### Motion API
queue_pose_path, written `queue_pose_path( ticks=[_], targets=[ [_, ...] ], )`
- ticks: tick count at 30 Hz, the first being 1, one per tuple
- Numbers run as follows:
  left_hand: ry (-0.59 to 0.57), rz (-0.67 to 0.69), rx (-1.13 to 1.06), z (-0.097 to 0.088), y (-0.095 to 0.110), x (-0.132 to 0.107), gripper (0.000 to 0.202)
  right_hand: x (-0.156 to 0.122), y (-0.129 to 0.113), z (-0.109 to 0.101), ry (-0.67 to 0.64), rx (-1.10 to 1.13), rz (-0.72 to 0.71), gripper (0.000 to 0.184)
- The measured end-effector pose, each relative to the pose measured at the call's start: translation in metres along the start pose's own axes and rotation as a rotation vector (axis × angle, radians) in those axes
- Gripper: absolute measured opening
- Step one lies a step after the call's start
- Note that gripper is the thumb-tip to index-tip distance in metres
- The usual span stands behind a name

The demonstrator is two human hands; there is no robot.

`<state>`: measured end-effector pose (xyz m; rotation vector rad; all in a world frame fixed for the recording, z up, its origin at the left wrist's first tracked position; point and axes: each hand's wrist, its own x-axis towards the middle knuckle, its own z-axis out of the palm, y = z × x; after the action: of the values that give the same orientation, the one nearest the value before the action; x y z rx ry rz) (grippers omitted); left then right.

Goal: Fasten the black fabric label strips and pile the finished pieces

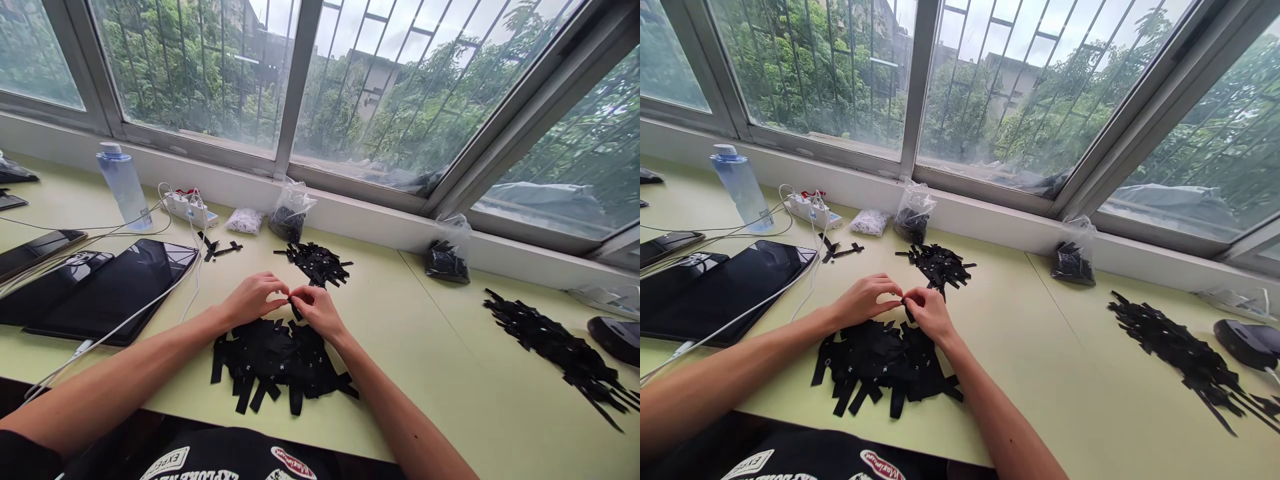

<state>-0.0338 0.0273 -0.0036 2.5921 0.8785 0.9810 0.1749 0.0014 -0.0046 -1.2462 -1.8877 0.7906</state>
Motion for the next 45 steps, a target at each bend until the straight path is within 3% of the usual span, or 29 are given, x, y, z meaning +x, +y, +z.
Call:
queue_pose_path(
  ticks=[6,10,15,22,29,31,34,36,41,45],
  targets=[
    [0.042,-0.028,0.011,-0.009,-0.003,0.001,0.017,-0.001,-0.001,-0.001,0.078,-0.045,-0.014,0.016],
    [0.051,-0.081,-0.042,-0.013,-0.002,0.001,0.023,-0.002,-0.008,-0.003,0.128,-0.044,-0.103,0.013],
    [0.043,-0.176,-0.227,-0.012,0.004,0.002,0.031,-0.005,-0.021,-0.005,0.217,-0.018,-0.228,0.011],
    [0.023,-0.176,-0.488,-0.015,0.016,0.004,0.023,-0.009,-0.027,-0.003,0.28,-0.003,-0.293,0.011],
    [0.15,-0.277,-0.494,-0.015,0.01,0.006,0.027,-0.006,-0.022,-0.001,0.494,-0.211,-0.173,0.015],
    [0.248,-0.323,-0.448,-0.016,0.004,0.007,0.028,-0.002,-0.02,-0.002,0.361,-0.294,-0.188,0.012],
    [0.383,-0.388,-0.407,-0.016,-0.005,0.008,0.029,0.002,-0.022,0.001,-0.025,-0.39,-0.341,0.008],
    [0.43,-0.422,-0.404,-0.015,-0.011,0.009,0.03,0.005,-0.024,0.006,-0.176,-0.439,-0.431,0.009],
    [0.417,-0.457,-0.416,-0.01,-0.018,0.008,0.03,0.008,-0.023,0.021,-0.249,-0.474,-0.498,0.018],
    [0.387,-0.436,-0.443,-0.007,-0.016,0.007,0.032,0.011,-0.015,0.024,-0.222,-0.456,-0.471,0.024]
  ],
)
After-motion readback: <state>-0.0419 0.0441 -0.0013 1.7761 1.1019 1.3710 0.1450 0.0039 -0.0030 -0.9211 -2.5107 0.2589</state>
